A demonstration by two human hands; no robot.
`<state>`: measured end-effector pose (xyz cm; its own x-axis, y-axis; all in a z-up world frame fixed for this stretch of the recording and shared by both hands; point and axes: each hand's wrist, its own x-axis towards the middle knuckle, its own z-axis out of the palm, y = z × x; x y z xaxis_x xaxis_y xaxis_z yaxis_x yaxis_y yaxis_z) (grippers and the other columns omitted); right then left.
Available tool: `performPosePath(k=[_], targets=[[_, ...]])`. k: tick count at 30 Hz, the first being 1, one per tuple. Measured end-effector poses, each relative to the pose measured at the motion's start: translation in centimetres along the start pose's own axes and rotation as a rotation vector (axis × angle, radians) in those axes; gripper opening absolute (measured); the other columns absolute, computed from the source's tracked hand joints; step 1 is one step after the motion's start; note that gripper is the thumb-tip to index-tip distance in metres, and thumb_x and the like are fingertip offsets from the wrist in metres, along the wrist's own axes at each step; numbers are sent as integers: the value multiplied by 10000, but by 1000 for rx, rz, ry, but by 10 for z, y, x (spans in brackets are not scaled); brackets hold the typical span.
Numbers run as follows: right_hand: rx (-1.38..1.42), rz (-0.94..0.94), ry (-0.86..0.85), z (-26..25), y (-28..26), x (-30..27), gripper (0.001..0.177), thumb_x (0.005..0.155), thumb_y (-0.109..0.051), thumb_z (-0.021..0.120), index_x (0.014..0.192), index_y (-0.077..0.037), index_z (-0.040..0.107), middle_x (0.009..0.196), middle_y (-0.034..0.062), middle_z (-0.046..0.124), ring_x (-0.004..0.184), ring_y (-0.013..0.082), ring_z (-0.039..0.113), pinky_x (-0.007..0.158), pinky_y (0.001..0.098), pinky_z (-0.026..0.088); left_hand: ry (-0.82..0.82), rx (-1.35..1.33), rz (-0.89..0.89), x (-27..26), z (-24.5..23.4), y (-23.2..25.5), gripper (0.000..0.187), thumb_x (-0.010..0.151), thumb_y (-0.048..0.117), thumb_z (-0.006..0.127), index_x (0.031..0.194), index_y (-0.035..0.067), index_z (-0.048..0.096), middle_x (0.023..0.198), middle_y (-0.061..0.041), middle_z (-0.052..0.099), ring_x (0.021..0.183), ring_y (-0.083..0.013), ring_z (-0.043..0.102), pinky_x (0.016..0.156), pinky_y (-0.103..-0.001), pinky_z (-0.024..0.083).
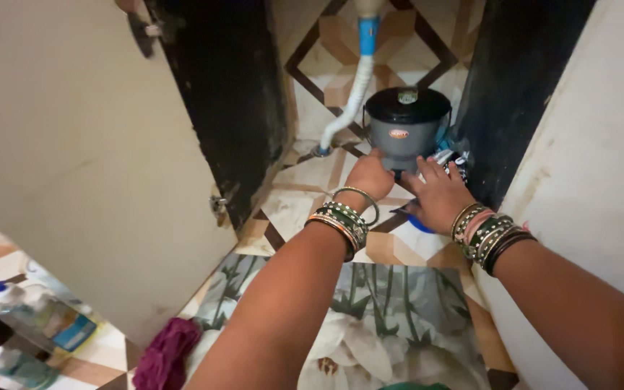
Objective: The person wipes a small trash bin with a cloth, then places it under the sink. They proceed to organize cleaning supplies, including brushes and bottles, into the cabinet space.
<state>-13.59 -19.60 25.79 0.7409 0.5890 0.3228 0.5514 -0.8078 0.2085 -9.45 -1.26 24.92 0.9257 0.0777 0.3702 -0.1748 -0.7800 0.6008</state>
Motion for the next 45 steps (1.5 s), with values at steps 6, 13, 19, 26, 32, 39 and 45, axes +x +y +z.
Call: performPosePath(k=[6, 13, 19, 26, 32, 39, 45], targets=[[-7, -51, 120, -60, -40, -11, 739, 839, -398, 730, 1479, -156, 451, 1581, 229, 341, 1475, 386, 326, 1178, 612, 257, 57, 63, 45, -40, -78, 16, 494, 873, 213, 701, 1330, 60, 589, 1285, -255, 660, 1242, -408, 603, 1062, -459, 471], [-21, -181, 115, -114, -129, 4, 767, 827, -386, 739, 1497, -163, 441, 1578, 217, 331, 1474, 373, 320, 1190, 567, 272, 121, 112, 53, -101, -205, -19, 531, 850, 244, 748, 1318, 42, 596, 1276, -240, 662, 1228, -389, 617, 1049, -429, 485], [40, -394, 133, -133, -247, 31, 733, 857, -400, 725, 1477, -127, 446, 1567, 215, 348, 1465, 358, 330, 1170, 570, 282, 142, 226, -58, -169, -306, -97, 542, 859, 273, 751, 1323, 40, 598, 1272, -227, 674, 1231, -380, 623, 1047, -416, 491], [197, -630, 79, -113, -380, 13, 721, 863, -394, 714, 1472, -118, 443, 1544, 213, 387, 1468, 359, 342, 1191, 555, 285, 177, 239, -270, -250, -341, -205, 480, 874, 278, 721, 1285, 46, 627, 1226, -222, 693, 1179, -377, 647, 1011, -423, 506], [263, -724, -7, -61, -437, 6, 742, 855, -358, 725, 1464, -54, 428, 1545, 249, 367, 1449, 389, 330, 1179, 531, 265, 158, 206, -351, -298, -291, -286, 462, 864, 263, 716, 1263, 36, 658, 1201, -243, 709, 1166, -386, 667, 1019, -422, 513], [298, -659, -183, 6, -473, -7, 695, 838, -371, 759, 1423, -108, 491, 1518, 198, 414, 1416, 385, 381, 1181, 490, 300, 84, 82, -503, -349, -236, -340, 522, 833, 282, 742, 1271, 16, 639, 1200, -249, 697, 1173, -379, 659, 1018, -410, 512], [426, -650, -301, 60, -501, -10, 651, 766, -305, 812, 1359, -179, 575, 1408, 114, 553, 1302, 339, 534, 1110, 442, 450, 4, 135, -596, -374, -220, -371, 493, 865, 327, 711, 1260, 32, 688, 1203, -251, 707, 1166, -389, 673, 1009, -430, 526]])
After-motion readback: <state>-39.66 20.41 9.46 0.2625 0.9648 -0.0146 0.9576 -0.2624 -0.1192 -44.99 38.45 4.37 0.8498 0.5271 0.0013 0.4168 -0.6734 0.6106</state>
